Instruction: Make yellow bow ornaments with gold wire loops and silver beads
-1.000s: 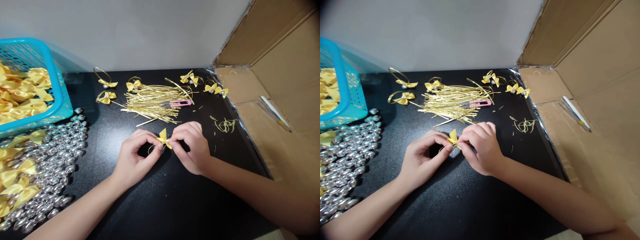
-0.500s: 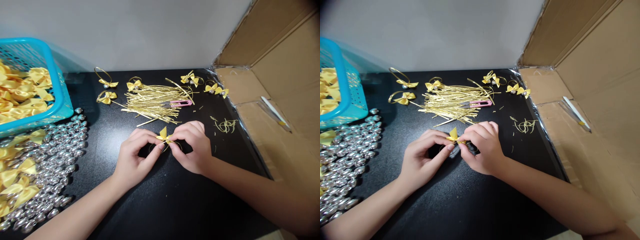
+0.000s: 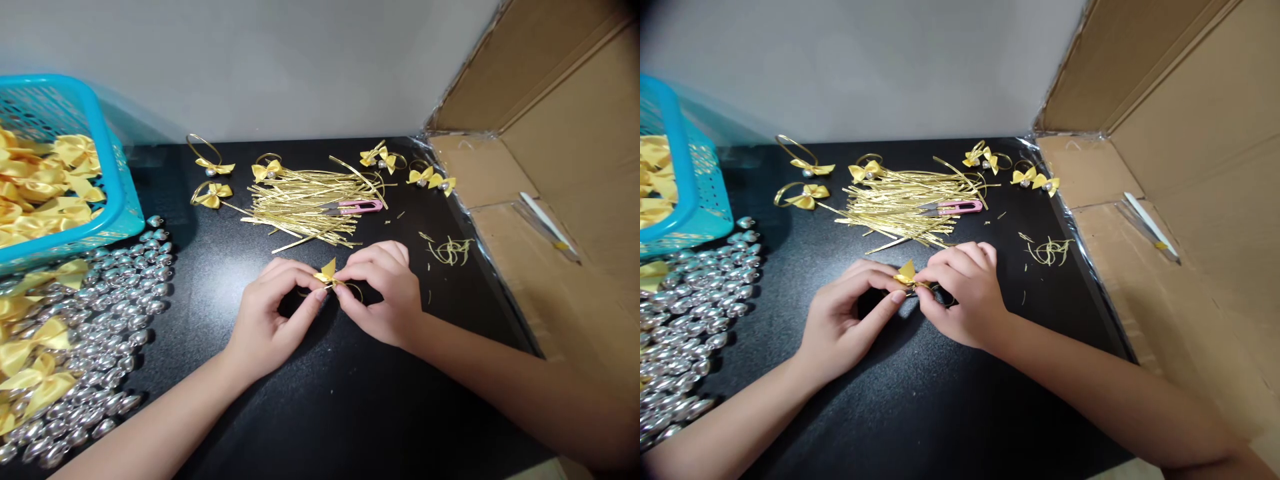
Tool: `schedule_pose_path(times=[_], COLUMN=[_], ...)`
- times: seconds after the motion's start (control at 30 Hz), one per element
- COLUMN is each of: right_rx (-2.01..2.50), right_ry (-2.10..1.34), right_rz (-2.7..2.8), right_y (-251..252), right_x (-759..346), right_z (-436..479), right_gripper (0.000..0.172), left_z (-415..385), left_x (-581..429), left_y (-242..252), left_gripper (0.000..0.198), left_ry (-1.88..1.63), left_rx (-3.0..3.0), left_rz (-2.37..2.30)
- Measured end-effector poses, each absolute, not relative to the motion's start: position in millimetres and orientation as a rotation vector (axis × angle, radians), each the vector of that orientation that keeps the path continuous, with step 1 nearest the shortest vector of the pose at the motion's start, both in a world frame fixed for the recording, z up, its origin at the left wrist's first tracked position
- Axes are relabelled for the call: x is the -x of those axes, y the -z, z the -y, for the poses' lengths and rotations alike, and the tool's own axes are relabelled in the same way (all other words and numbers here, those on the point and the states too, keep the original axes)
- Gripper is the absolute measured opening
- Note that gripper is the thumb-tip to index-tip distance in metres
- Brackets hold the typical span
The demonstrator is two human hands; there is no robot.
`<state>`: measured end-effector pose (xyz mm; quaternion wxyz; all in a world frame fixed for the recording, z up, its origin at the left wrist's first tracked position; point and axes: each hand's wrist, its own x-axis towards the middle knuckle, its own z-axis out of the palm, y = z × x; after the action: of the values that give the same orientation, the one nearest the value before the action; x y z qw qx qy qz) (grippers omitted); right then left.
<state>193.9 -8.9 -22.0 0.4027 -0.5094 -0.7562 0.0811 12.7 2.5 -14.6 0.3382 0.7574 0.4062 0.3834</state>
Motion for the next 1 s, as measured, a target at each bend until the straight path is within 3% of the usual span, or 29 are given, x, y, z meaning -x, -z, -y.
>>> schedule_pose_path(times=[0.37,1.0], right_rx=[1.275,1.253], right_ry=[-0.077,-0.201], right_rz=[1.935,1.963], right_y=[22.7,21.2], right_x=[-194.2,-194.8], right_z=[8.8,9.3], right_gripper=[0.01,0.005], left_z=[-2.0,-1.8], left_x=[-12.2,-12.6], left_y=[14.7,12.8], left_gripper=[0.008,0.01], left_ry=[-0.975,-0.996], left_rx=[-1.944,-1.897], left_rz=[-1.074,-1.107])
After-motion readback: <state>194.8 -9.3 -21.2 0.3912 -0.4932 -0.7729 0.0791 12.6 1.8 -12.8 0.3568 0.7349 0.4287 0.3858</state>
